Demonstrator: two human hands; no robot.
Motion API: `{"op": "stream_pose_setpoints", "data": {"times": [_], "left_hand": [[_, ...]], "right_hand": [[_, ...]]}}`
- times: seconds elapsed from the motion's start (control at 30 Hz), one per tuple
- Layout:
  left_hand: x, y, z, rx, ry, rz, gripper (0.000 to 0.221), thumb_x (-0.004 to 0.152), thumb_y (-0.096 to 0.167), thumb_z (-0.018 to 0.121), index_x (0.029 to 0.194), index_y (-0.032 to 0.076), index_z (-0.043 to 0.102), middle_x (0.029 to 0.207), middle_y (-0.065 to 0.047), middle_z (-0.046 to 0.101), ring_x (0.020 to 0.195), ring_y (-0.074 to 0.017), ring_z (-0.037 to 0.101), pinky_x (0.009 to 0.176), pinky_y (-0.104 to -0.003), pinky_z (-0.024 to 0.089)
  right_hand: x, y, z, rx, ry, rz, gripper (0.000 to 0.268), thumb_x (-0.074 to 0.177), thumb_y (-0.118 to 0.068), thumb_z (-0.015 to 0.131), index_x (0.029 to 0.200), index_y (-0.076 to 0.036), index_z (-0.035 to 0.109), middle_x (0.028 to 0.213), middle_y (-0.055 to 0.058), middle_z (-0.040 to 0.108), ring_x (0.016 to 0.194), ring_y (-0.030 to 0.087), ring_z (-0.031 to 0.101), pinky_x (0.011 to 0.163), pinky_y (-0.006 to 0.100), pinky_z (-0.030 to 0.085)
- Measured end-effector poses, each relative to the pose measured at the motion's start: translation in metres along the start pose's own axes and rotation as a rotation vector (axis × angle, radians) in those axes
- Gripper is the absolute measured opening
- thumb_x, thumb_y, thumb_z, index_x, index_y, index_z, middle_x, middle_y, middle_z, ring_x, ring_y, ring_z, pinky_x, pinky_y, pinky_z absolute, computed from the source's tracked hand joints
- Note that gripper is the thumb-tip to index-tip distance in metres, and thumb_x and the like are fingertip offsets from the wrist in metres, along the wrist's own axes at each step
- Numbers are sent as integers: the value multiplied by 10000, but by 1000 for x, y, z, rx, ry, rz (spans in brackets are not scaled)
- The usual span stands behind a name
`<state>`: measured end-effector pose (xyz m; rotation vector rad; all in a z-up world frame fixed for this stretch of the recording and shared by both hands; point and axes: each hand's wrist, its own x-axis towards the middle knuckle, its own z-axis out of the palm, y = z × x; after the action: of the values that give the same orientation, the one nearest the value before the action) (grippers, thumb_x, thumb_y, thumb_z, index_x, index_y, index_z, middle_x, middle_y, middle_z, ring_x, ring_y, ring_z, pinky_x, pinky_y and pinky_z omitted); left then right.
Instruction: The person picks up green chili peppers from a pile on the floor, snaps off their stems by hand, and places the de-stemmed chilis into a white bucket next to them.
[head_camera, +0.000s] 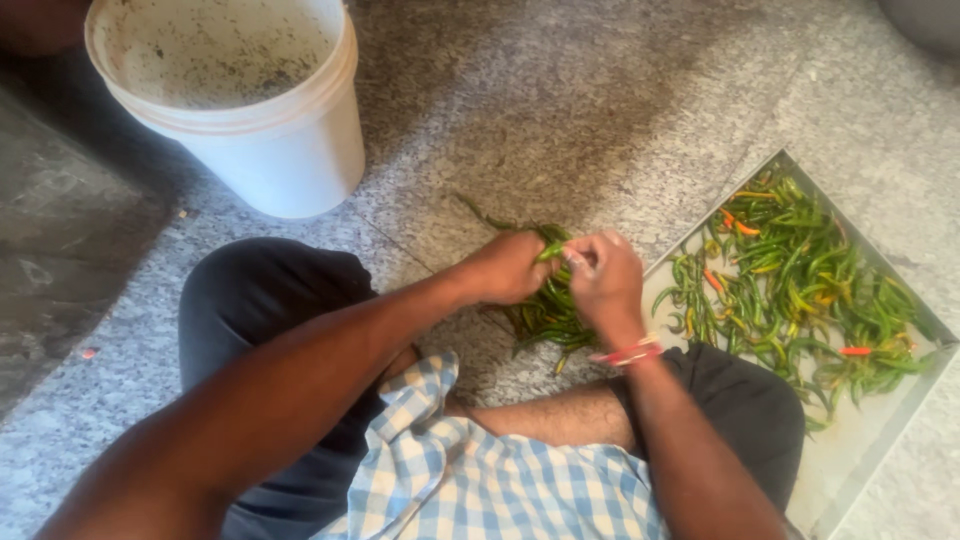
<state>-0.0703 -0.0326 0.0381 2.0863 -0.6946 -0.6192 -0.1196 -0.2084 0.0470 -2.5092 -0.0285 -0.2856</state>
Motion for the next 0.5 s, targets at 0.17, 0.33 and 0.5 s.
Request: {"op": "stream_pose_setpoints", "data": {"times": [0.17, 0.33, 0.5], "left_hand": [[3, -3, -17, -276, -2, -267, 260, 1033, 234, 494, 970, 56, 673, 742, -86, 623, 607, -219, 576, 527, -420, 499], [14, -21, -38, -425, 46, -384, 302, 1069, 312, 419, 1057, 26, 515, 751, -99, 624, 565, -196, 606, 478, -360, 502], [33, -39, -25, -160, 34, -246, 274, 992, 192, 509, 1133, -43, 531, 811, -189, 675, 644, -286, 644, 555, -429, 542]], "right_hand": [[4, 12, 22, -328, -138, -23, 164, 800, -111, 720, 934, -164, 800, 936, 152, 740, 936, 371, 674, 796, 558, 472], [45, 53, 62, -217, -234, -38, 164, 917, -200, 684, 1026, -94, 745, 1003, 215, 711, 968, 443, 638, 835, 532, 512], [72, 65, 79, -220, -236, -46, 138, 847, -170, 701, 924, -76, 767, 984, 225, 713, 972, 422, 649, 823, 496, 530]]}}
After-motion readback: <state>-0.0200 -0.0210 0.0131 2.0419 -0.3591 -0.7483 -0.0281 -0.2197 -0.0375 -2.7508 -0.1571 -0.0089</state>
